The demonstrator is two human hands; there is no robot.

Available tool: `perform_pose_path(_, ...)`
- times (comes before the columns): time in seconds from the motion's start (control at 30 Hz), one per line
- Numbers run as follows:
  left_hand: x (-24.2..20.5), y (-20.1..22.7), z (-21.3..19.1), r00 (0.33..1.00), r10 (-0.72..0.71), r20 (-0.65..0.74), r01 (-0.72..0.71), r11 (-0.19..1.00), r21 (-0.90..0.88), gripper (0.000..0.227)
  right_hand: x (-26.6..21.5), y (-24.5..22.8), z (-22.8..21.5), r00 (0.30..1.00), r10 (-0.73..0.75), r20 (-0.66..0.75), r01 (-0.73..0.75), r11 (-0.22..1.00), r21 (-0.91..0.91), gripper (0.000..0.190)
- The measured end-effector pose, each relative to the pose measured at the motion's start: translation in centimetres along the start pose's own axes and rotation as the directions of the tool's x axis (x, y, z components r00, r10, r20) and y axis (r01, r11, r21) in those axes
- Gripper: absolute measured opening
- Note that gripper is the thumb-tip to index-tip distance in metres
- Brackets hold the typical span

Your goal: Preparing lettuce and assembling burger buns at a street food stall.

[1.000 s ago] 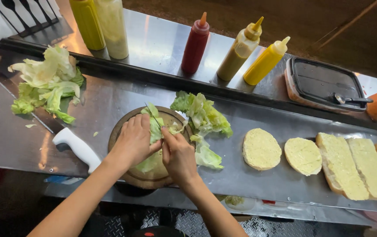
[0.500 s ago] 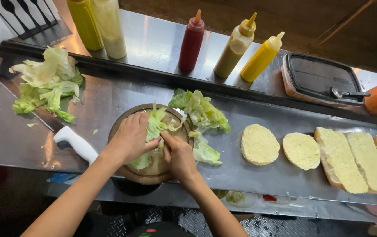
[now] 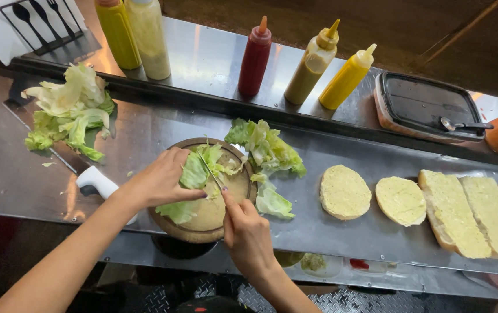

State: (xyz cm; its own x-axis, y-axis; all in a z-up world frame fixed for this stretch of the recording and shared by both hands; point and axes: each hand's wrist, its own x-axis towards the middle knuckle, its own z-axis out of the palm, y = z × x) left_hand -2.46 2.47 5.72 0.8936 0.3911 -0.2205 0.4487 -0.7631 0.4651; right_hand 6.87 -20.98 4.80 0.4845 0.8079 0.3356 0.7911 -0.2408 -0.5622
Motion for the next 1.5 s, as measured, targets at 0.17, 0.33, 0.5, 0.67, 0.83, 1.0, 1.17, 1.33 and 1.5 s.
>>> perform_pose_path(0.17,1.3,-1.8,2.6,0.993,0.050,-0.111,-0.044,0.997,0.062,0.093,2.0,0.6,1.9,0.999,-0.042,0.014,0.042,0.998,0.047,0.042)
perform_pose_path(0.33,2.1,-3.3,4.2,0.968,0.113,-0.224,-0.108,0.994,0.034,0.083,5.5,2.1,5.2,0.995,-0.087,0.041,0.086,0.996,0.037,0.043)
perform_pose_path(0.5,2.3,-3.8,5.2,0.926,0.175,-0.333,-0.160,0.984,0.073,0.088,4.1,2.8,4.8,0.998,-0.053,0.045,0.045,0.987,0.153,0.039)
perform_pose_path(0.67,2.5,-4.0,5.6,0.927,0.162,-0.337,-0.152,0.987,0.058,0.083,4.9,4.3,6.7,0.996,-0.092,0.019,0.088,0.983,0.161,0.029)
perform_pose_path(0.83,2.9,-4.6,6.0,0.917,0.153,-0.369,-0.154,0.988,0.025,0.099,0.7,4.6,4.1,0.986,-0.021,0.167,0.003,0.994,0.106,0.042)
perform_pose_path(1.0,1.3,-1.8,2.6,0.978,0.008,-0.210,0.022,0.990,0.140,0.102,-1.2,2.7,-0.5,0.989,0.046,0.138,-0.048,0.999,0.017,0.044)
perform_pose_path(1.17,0.6,-0.5,1.5,0.986,-0.127,-0.112,0.144,0.976,0.163,0.097,-0.7,0.4,-0.8,1.000,-0.014,-0.016,0.014,1.000,0.011,0.045)
perform_pose_path(1.33,1.4,-2.2,3.3,0.987,-0.076,-0.143,0.091,0.991,0.102,0.093,0.9,0.6,1.7,0.996,-0.082,0.020,0.081,0.997,0.015,0.044)
perform_pose_path(1.5,1.8,-3.0,4.1,0.972,-0.023,-0.235,0.038,0.997,0.063,0.102,4.8,2.1,5.0,0.987,-0.143,-0.078,0.143,0.990,-0.005,0.037)
